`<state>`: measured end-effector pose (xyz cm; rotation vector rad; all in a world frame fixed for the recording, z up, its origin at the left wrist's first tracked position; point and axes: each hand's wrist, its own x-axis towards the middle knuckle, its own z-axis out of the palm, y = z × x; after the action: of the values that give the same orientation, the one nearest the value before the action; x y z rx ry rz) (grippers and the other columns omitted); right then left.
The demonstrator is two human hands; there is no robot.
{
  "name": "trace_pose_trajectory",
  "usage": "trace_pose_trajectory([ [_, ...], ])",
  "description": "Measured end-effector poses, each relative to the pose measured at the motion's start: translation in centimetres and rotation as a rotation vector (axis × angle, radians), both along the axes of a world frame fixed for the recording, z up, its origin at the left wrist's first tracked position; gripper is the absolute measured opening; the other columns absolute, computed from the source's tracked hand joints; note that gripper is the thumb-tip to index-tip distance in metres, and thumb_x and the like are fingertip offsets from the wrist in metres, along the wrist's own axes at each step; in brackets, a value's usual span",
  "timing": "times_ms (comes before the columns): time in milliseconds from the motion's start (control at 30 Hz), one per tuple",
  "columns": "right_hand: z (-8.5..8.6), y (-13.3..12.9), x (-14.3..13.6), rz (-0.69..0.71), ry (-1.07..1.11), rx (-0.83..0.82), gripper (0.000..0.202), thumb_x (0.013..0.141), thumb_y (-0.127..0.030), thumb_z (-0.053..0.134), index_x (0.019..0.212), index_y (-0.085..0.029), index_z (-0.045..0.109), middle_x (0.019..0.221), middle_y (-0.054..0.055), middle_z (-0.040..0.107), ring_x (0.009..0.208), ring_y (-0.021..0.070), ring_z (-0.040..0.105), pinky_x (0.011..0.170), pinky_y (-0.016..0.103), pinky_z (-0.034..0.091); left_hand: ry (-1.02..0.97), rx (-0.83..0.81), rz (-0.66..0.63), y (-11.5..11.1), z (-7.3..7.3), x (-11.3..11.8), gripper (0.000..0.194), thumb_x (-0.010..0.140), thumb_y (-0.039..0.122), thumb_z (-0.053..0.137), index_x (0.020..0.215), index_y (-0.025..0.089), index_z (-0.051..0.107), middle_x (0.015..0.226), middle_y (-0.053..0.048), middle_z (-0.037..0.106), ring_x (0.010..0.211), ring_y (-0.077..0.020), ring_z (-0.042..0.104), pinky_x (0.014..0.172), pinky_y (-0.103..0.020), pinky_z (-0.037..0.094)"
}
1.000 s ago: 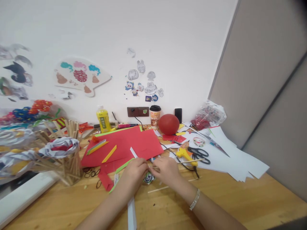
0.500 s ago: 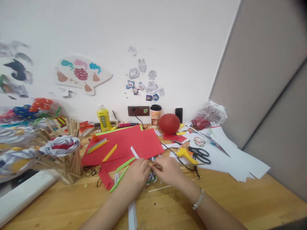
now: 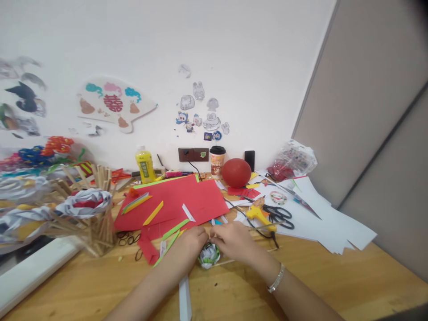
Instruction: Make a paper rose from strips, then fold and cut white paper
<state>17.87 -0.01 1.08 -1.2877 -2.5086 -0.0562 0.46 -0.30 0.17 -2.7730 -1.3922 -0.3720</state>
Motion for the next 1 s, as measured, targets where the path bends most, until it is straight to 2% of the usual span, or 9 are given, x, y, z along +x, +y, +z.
trace_pose_trajectory([
  [100,-0.03,0.09,0.02,0.010,-0.054,0.027,0.017,0.086,-0.030,0.049,0.080,-0.022,0.062,0.074,0.002,0.070,0.064,0.0148,0.062,0.051,0.027,0.020,0.026,0.023,0.007,0.01,-0.04,-0.05,0.027,0.083,0.004,0.038,0.080,0.016,0.062,0.078,-0.005,0.063,0.070,-0.0172,0.059,0.059,-0.026,0.041],
  [300,0.14,0.14,0.14,-0.002,-0.043,0.013,0.018,0.088,-0.029,0.046,0.084,-0.022,0.062,0.076,0.001,0.070,0.065,0.0146,0.063,0.051,0.027,0.020,0.101,0.191,-0.057,-0.04,0.13,0.05,0.022,0.082,0.003,0.043,0.075,0.016,0.060,0.075,-0.005,0.062,0.068,-0.0175,0.057,0.059,-0.027,0.041],
  [433,0.27,0.11,0.21,-0.002,-0.038,0.004,0.018,0.088,-0.031,0.046,0.086,-0.022,0.061,0.075,0.002,0.070,0.064,0.0145,0.062,0.051,0.027,0.019,0.006,0.293,-0.090,-0.24,0.11,0.01,0.020,0.083,0.006,0.043,0.075,0.017,0.057,0.076,-0.003,0.058,0.069,-0.0157,0.054,0.060,-0.025,0.041],
  [633,0.09,0.17,0.48,-0.012,0.029,0.021,0.018,0.088,-0.030,0.045,0.082,-0.021,0.059,0.072,0.002,0.069,0.060,0.0132,0.059,0.050,0.026,0.018,-0.117,0.388,-0.153,-0.57,0.16,0.06,0.016,0.085,0.010,0.042,0.082,0.016,0.056,0.084,-0.006,0.058,0.074,-0.0167,0.053,0.063,-0.026,0.042],
  [833,-0.26,0.23,0.53,-0.001,0.098,-0.020,0.014,0.086,-0.030,0.049,0.085,-0.023,0.061,0.074,0.001,0.069,0.064,0.0138,0.060,0.051,0.025,0.021,-0.096,0.347,-0.152,-0.25,-0.19,0.07,0.023,0.083,0.003,0.038,0.079,0.015,0.057,0.075,-0.005,0.057,0.071,-0.0167,0.053,0.063,-0.026,0.043],
  [1000,-0.27,0.40,0.60,0.045,0.170,-0.136,0.012,0.083,-0.027,0.054,0.092,-0.024,0.062,0.081,0.000,0.069,0.071,0.0142,0.061,0.054,0.023,0.026,-0.077,0.157,-0.016,-0.04,-0.51,-0.16,0.024,0.082,0.004,0.036,0.078,0.017,0.056,0.078,-0.005,0.059,0.069,-0.0153,0.054,0.060,-0.025,0.041],
])
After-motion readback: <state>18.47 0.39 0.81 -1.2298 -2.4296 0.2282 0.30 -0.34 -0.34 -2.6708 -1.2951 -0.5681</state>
